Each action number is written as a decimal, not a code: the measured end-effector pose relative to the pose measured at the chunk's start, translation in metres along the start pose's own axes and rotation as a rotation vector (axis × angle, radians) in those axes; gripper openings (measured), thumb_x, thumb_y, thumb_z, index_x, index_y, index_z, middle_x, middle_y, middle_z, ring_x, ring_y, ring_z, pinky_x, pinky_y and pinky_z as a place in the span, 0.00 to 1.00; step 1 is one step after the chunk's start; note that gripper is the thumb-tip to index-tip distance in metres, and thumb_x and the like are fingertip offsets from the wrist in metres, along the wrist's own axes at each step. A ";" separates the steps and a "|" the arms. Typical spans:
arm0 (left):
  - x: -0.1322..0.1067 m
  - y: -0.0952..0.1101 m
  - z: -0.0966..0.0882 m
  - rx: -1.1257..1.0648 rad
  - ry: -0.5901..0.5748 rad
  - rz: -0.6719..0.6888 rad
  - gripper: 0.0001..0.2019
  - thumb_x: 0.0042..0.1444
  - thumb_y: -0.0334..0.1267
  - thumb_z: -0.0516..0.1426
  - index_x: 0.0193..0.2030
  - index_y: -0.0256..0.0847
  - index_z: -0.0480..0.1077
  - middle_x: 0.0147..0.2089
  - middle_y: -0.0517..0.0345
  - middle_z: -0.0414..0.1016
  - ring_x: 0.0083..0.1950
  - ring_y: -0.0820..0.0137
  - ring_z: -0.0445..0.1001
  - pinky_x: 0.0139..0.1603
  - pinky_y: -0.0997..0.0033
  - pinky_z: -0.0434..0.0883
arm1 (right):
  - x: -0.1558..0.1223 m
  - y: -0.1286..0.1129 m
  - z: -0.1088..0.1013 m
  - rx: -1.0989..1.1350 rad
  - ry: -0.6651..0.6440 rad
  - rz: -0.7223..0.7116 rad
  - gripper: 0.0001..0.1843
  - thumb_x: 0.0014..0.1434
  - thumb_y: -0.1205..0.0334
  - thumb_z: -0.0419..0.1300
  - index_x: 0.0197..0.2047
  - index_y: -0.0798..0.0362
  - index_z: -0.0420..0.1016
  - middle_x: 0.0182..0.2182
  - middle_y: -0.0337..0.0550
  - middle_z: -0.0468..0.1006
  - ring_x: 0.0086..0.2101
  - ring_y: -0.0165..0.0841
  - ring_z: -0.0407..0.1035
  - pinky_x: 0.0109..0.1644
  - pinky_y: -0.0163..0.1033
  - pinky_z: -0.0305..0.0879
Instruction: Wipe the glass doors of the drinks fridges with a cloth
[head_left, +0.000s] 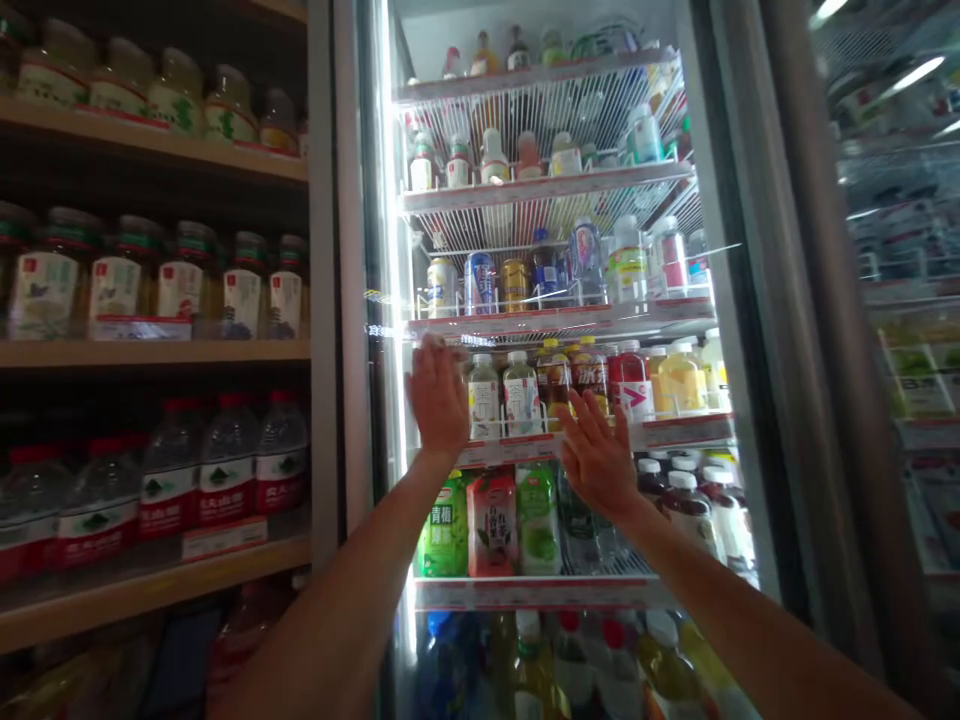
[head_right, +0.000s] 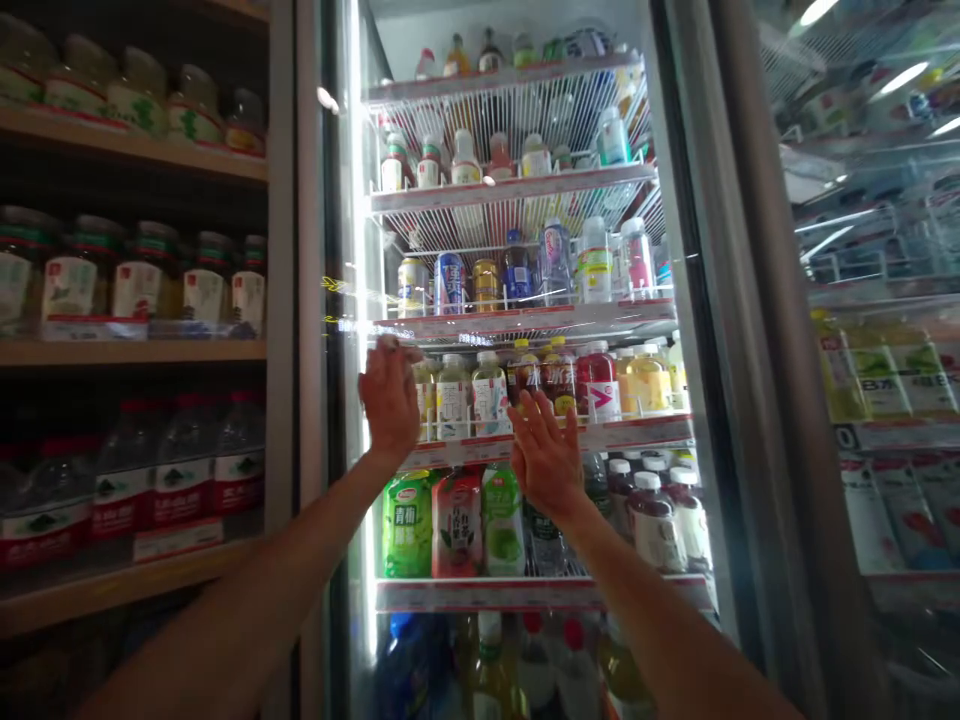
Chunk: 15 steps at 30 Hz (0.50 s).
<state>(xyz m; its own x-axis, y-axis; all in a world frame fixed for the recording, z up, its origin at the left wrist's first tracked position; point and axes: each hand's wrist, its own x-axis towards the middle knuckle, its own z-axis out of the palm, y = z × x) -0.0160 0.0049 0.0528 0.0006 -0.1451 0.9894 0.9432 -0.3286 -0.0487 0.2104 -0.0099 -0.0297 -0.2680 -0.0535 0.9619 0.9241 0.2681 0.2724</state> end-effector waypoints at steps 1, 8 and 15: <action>-0.002 0.011 0.003 -0.017 -0.080 0.165 0.23 0.61 0.33 0.46 0.63 0.40 0.55 0.67 0.47 0.54 0.69 0.61 0.49 0.65 0.51 0.54 | 0.000 0.000 0.000 0.001 0.003 -0.001 0.30 0.61 0.62 0.49 0.65 0.49 0.49 0.63 0.48 0.58 0.64 0.40 0.46 0.66 0.57 0.38; 0.025 0.002 -0.001 -0.009 -0.112 0.119 0.22 0.62 0.36 0.44 0.64 0.42 0.56 0.67 0.48 0.55 0.68 0.60 0.51 0.66 0.49 0.52 | 0.001 0.000 0.000 0.005 0.005 0.000 0.32 0.61 0.63 0.49 0.67 0.48 0.45 0.63 0.48 0.58 0.64 0.40 0.47 0.66 0.56 0.37; 0.023 0.037 0.012 -0.035 -0.186 0.263 0.23 0.61 0.32 0.44 0.64 0.41 0.55 0.68 0.49 0.51 0.69 0.62 0.47 0.66 0.50 0.52 | 0.000 -0.001 0.000 0.027 0.004 0.014 0.31 0.61 0.63 0.49 0.67 0.47 0.46 0.63 0.47 0.57 0.64 0.40 0.46 0.66 0.57 0.37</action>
<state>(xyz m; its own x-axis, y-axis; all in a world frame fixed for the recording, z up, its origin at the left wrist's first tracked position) 0.0228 0.0003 0.0757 0.3063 -0.0568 0.9502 0.8908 -0.3348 -0.3071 0.2095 -0.0103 -0.0295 -0.2537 -0.0538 0.9658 0.9200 0.2948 0.2581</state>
